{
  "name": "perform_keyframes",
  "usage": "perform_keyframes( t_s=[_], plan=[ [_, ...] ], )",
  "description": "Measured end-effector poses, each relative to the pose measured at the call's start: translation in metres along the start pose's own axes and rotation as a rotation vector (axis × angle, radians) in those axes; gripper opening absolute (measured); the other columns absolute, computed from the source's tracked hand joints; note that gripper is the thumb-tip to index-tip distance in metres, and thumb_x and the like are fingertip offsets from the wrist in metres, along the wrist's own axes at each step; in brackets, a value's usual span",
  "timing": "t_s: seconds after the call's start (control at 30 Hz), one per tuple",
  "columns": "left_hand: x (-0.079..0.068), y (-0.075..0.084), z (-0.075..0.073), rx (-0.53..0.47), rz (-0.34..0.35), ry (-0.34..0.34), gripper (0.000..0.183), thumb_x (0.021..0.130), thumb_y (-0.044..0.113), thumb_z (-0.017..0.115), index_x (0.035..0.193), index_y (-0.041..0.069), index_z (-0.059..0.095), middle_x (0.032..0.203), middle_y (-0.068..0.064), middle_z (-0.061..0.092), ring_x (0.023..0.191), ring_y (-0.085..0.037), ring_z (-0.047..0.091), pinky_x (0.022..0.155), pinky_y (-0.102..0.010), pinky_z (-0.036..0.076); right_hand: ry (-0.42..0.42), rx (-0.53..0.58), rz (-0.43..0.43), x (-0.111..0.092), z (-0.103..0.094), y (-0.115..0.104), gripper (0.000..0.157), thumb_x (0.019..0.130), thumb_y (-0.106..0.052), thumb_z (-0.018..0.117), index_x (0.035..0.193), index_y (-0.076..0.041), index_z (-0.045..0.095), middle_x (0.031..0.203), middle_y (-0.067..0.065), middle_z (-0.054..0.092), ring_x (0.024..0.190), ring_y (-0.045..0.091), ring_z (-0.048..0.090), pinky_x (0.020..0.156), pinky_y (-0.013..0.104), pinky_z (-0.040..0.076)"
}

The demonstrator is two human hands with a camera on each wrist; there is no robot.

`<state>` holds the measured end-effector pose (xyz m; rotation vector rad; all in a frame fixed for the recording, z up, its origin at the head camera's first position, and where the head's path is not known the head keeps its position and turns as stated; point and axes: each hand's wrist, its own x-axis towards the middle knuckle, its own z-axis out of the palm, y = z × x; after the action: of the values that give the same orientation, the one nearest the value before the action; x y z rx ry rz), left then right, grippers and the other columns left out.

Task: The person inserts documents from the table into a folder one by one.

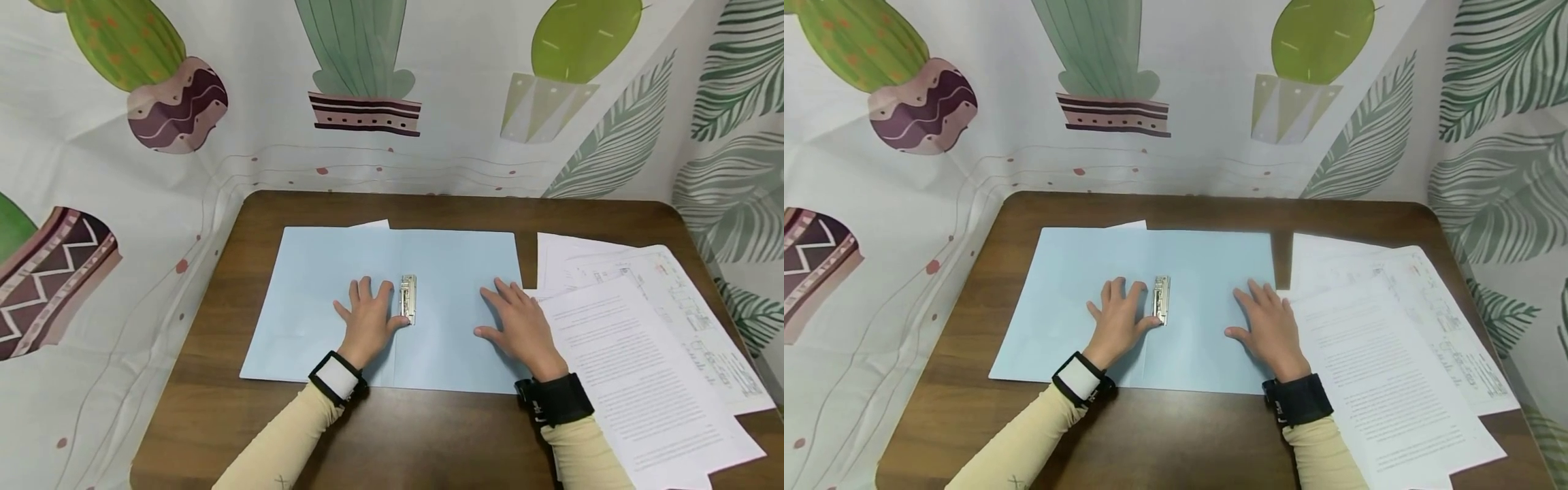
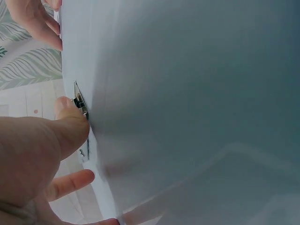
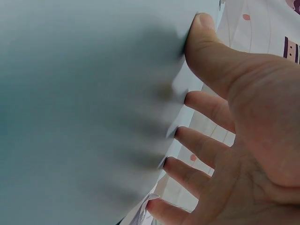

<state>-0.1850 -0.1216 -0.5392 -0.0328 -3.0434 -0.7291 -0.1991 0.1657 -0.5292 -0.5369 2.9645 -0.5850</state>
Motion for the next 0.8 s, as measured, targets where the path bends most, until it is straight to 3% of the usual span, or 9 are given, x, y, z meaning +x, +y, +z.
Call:
perform_keyframes(
  t_s=[0.3,0.63,0.8],
  plan=[
    [0.002,0.001,-0.001,-0.027,0.028,-0.006,0.069,0.082,0.043,0.083,0.139,0.016,0.054,0.145,-0.030,0.040,0.145,-0.059,0.021,0.095,-0.091,0.012,-0.001,-0.007,0.018,0.001,-0.003,0.001,0.076,0.082,-0.033,0.088,0.145,-0.004,0.057,0.158,0.026,0.040,0.146,0.051,0.031,0.109,0.075,0.027],
    [-0.005,-0.006,-0.002,-0.031,0.084,-0.045,0.058,0.092,0.041,0.075,0.145,0.028,0.057,0.154,-0.035,0.031,0.147,-0.063,0.014,0.096,-0.091,0.010,0.008,-0.001,0.018,0.000,0.004,0.004,0.077,0.081,-0.035,0.088,0.145,-0.005,0.057,0.157,0.025,0.041,0.146,0.051,0.032,0.110,0.074,0.027],
    [-0.009,-0.009,0.000,-0.040,0.111,-0.023,0.055,0.094,0.042,0.073,0.145,0.030,0.056,0.155,-0.036,0.031,0.146,-0.064,0.014,0.095,-0.092,0.009,0.005,0.001,0.018,0.000,0.005,0.004,0.078,0.081,-0.036,0.088,0.145,-0.005,0.057,0.158,0.025,0.040,0.147,0.051,0.031,0.110,0.074,0.026]
  ],
)
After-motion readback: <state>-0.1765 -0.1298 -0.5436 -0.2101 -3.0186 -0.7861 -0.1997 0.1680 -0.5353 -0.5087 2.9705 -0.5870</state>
